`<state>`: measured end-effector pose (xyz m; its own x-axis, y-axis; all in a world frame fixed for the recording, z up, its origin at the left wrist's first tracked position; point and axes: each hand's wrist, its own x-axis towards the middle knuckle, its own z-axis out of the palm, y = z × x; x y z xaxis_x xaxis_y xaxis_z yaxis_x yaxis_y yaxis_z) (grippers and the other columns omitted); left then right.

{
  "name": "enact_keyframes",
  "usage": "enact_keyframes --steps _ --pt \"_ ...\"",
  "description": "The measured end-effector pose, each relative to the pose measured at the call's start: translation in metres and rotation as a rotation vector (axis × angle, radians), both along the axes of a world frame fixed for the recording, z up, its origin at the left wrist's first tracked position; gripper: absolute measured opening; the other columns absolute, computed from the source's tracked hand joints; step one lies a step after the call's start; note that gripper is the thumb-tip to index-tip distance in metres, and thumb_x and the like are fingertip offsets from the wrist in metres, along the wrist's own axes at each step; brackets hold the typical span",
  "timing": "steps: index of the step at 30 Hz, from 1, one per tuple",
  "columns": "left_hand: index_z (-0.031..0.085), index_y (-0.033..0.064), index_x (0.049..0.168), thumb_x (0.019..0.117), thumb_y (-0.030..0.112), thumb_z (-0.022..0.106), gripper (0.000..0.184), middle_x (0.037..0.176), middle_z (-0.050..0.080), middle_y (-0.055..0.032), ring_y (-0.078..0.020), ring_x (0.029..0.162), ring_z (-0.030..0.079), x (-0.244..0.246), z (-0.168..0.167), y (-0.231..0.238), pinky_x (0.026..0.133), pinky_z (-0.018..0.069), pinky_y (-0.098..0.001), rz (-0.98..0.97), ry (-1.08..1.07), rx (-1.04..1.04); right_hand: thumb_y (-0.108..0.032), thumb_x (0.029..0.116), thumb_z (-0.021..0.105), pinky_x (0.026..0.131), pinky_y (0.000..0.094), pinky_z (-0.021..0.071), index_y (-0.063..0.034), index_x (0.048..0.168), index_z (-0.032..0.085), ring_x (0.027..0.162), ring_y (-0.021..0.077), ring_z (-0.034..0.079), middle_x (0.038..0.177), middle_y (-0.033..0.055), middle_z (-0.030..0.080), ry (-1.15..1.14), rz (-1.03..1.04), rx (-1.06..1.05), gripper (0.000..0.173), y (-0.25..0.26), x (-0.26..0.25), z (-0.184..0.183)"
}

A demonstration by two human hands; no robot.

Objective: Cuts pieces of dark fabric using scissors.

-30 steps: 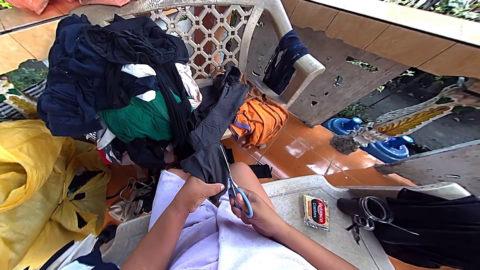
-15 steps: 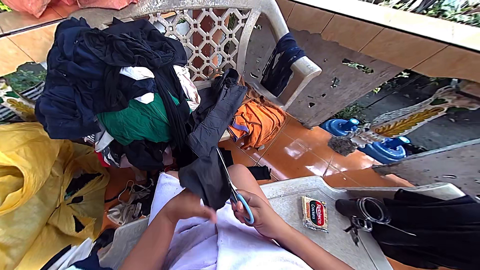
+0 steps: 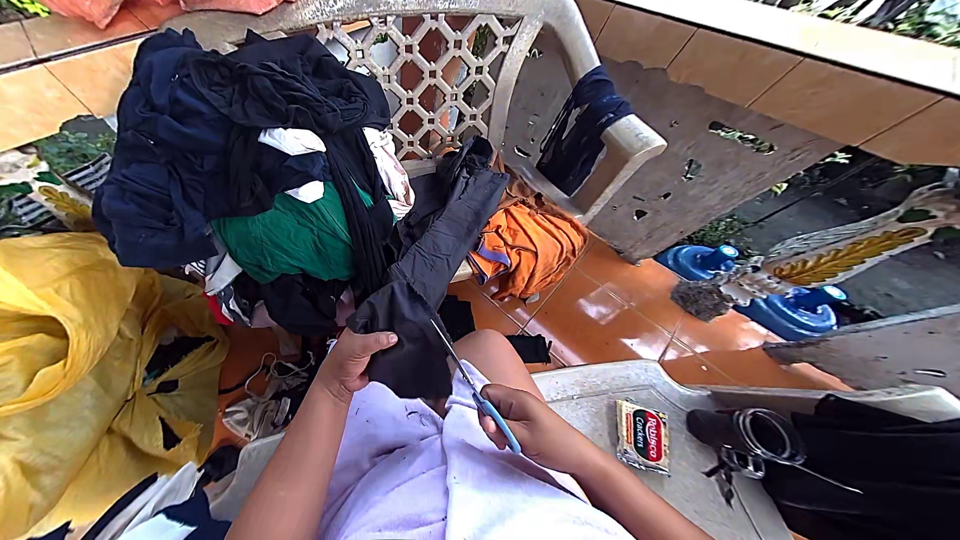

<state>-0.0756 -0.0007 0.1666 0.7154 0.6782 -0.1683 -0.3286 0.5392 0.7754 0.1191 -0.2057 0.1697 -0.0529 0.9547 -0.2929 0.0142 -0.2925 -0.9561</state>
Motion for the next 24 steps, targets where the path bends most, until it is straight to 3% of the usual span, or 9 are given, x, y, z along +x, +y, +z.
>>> enact_keyframes --steps 2,6,9,17,20,24 --pt "0.064 0.0075 0.103 0.0693 -0.006 0.072 0.037 0.091 0.076 -0.0038 -0.012 0.082 0.074 -0.004 0.008 -0.003 0.077 0.0627 -0.0309 0.012 0.051 0.046 -0.04 0.0904 0.07 0.055 0.0133 0.0425 -0.0184 0.088 0.056 0.057 -0.0058 0.052 0.065 -0.0154 0.054 0.059 -0.008 -0.02 0.026 0.002 -0.003 0.0" --pt "0.068 0.0098 0.099 0.0662 -0.007 0.075 0.037 0.09 0.077 -0.0014 -0.0096 0.083 0.074 -0.012 0.017 -0.008 0.079 0.0622 -0.0284 -0.039 0.046 0.071 -0.064 0.0822 0.073 0.057 0.0125 0.0419 -0.0187 0.094 0.057 0.059 -0.0064 0.051 0.068 -0.0165 0.055 0.097 0.007 -0.042 0.049 0.006 -0.006 0.0" --pt "0.068 0.0107 0.1 0.067 -0.008 0.075 0.038 0.092 0.077 -0.0003 -0.0092 0.085 0.074 -0.014 0.022 -0.009 0.081 0.0618 -0.0281 -0.077 0.039 0.089 -0.067 0.0809 0.073 0.056 0.0119 0.0408 -0.0185 0.094 0.057 0.058 -0.0065 0.05 0.069 -0.0161 0.055 0.117 -0.002 -0.012 0.053 0.008 -0.007 0.001" --pt "0.067 0.0099 0.103 0.07 -0.01 0.07 0.039 0.093 0.077 0.0002 -0.0085 0.087 0.073 -0.011 0.028 -0.011 0.083 0.0613 -0.0277 -0.109 0.063 0.115 -0.064 0.0838 0.072 0.055 0.0112 0.0397 -0.0199 0.092 0.058 0.057 -0.0076 0.048 0.068 -0.0169 0.054 0.154 -0.034 0.046 0.047 0.005 -0.01 -0.001" --pt "0.066 0.0104 0.104 0.07 -0.01 0.07 0.04 0.094 0.077 0.0011 -0.0076 0.087 0.073 -0.011 0.03 -0.011 0.083 0.0612 -0.0273 -0.112 0.074 0.129 -0.053 0.0894 0.072 0.055 0.0112 0.0409 -0.0198 0.091 0.059 0.058 -0.0076 0.05 0.068 -0.0169 0.055 0.186 -0.034 0.091 0.036 0.003 -0.01 -0.005" --pt "0.066 0.0098 0.102 0.0688 -0.011 0.068 0.039 0.092 0.076 0.0011 -0.0069 0.085 0.073 -0.011 0.033 -0.009 0.081 0.0613 -0.0264 -0.09 0.1 0.134 -0.049 0.089 0.074 0.054 0.0113 0.0419 -0.0218 0.088 0.06 0.057 -0.0076 0.051 0.067 -0.0173 0.056 0.217 -0.057 0.097 0.03 0.002 -0.011 -0.007"
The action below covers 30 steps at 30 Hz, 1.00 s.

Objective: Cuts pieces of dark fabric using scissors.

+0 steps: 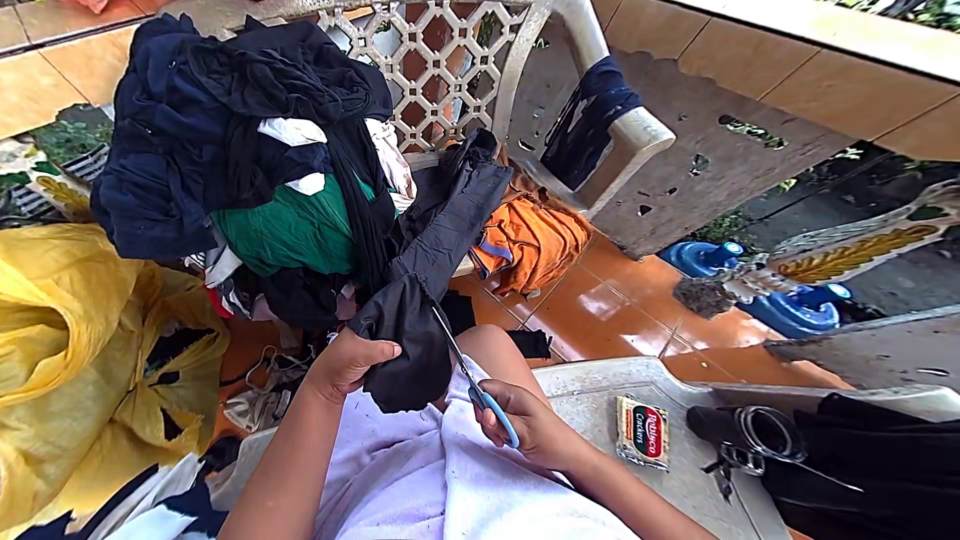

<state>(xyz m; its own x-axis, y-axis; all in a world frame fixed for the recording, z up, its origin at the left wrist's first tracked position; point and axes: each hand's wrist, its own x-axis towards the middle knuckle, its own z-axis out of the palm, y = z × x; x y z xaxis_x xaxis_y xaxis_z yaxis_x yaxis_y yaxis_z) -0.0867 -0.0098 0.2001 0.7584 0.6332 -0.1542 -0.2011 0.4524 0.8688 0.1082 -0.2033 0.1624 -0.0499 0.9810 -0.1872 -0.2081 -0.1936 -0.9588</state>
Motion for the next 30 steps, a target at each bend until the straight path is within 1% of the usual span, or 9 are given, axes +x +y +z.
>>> enact_keyframes --steps 6,11,17,21,25,27,28,29,30 --pt "0.067 0.0106 0.103 0.0679 -0.012 0.068 0.042 0.094 0.076 0.0024 -0.0059 0.088 0.073 -0.002 -0.002 -0.001 0.083 0.0607 -0.0258 -0.028 0.002 0.04 -0.043 0.0871 0.077 0.055 0.0122 0.0441 -0.021 0.088 0.06 0.057 -0.0061 0.053 0.067 -0.016 0.058 0.06 -0.002 -0.067 0.028 0.0 -0.001 0.003" --pt "0.067 0.0122 0.105 0.0677 -0.011 0.068 0.044 0.097 0.076 0.0047 -0.0049 0.091 0.072 -0.003 -0.002 -0.003 0.085 0.06 -0.0256 -0.144 0.027 0.076 -0.06 0.0821 0.077 0.056 0.0113 0.0422 -0.0199 0.093 0.058 0.058 -0.0067 0.052 0.069 -0.0164 0.057 0.006 0.005 -0.077 0.045 0.002 -0.001 0.007" --pt "0.067 0.0125 0.107 0.0676 -0.011 0.069 0.045 0.098 0.076 0.0058 -0.0039 0.093 0.072 -0.002 0.0 -0.005 0.086 0.0596 -0.025 -0.195 0.029 0.084 -0.055 0.0862 0.074 0.056 0.0113 0.0413 -0.0198 0.092 0.059 0.059 -0.0074 0.051 0.068 -0.0168 0.056 -0.019 -0.015 -0.042 0.039 0.002 -0.001 0.007" --pt "0.067 0.0123 0.106 0.0675 -0.011 0.068 0.045 0.098 0.076 0.0056 -0.0039 0.092 0.072 -0.002 0.002 -0.004 0.086 0.0597 -0.025 -0.191 0.041 0.088 -0.045 0.0903 0.072 0.056 0.0117 0.042 -0.0201 0.091 0.059 0.059 -0.0073 0.051 0.068 -0.0172 0.056 -0.02 -0.025 -0.025 0.028 0.001 -0.001 0.004" --pt "0.067 0.0113 0.106 0.068 -0.011 0.07 0.044 0.098 0.076 0.0044 -0.0051 0.092 0.072 -0.002 0.001 -0.004 0.086 0.0599 -0.0259 -0.166 0.031 0.085 -0.042 0.0905 0.073 0.055 0.0114 0.0417 -0.0212 0.088 0.06 0.057 -0.0073 0.051 0.066 -0.017 0.056 -0.007 -0.045 -0.017 0.025 0.001 -0.002 0.002" --pt "0.069 0.0122 0.109 0.0711 0.005 0.083 0.041 0.101 0.076 0.0034 -0.0066 0.095 0.072 -0.004 -0.003 -0.001 0.088 0.0597 -0.0271 -0.152 -0.035 0.072 -0.043 0.0903 0.073 0.055 0.0113 0.0418 -0.0214 0.088 0.06 0.057 -0.0074 0.051 0.066 -0.0172 0.056 -0.005 -0.043 -0.025 0.025 0.001 -0.001 0.001" --pt "0.07 0.0136 0.111 0.0729 0.024 0.09 0.045 0.102 0.076 0.0026 -0.0078 0.096 0.072 -0.005 -0.006 0.0 0.089 0.0598 -0.0285 -0.137 -0.073 0.055 -0.042 0.0907 0.073 0.055 0.0112 0.0417 -0.0212 0.087 0.059 0.057 -0.0075 0.051 0.066 -0.0172 0.055 -0.011 -0.035 -0.027 0.025 0.001 0.0 0.001" --pt "0.071 0.0163 0.112 0.0732 0.046 0.089 0.052 0.103 0.076 0.0021 -0.0086 0.096 0.073 -0.004 -0.01 0.002 0.089 0.0603 -0.0299 -0.111 -0.104 0.027 -0.041 0.0909 0.072 0.054 0.0113 0.0415 -0.0208 0.087 0.059 0.057 -0.0074 0.05 0.066 -0.017 0.055 -0.021 -0.027 -0.032 0.025 0.001 0.001 0.001" --pt "0.072 0.0174 0.112 0.0739 0.062 0.081 0.059 0.104 0.076 -0.0001 -0.0111 0.098 0.073 -0.002 -0.014 0.004 0.089 0.0606 -0.0328 -0.099 -0.144 -0.044 -0.041 0.0914 0.072 0.054 0.0113 0.0412 -0.0204 0.087 0.058 0.057 -0.0074 0.05 0.066 -0.0169 0.055 -0.039 -0.015 -0.036 0.025 0.001 0.002 0.001"
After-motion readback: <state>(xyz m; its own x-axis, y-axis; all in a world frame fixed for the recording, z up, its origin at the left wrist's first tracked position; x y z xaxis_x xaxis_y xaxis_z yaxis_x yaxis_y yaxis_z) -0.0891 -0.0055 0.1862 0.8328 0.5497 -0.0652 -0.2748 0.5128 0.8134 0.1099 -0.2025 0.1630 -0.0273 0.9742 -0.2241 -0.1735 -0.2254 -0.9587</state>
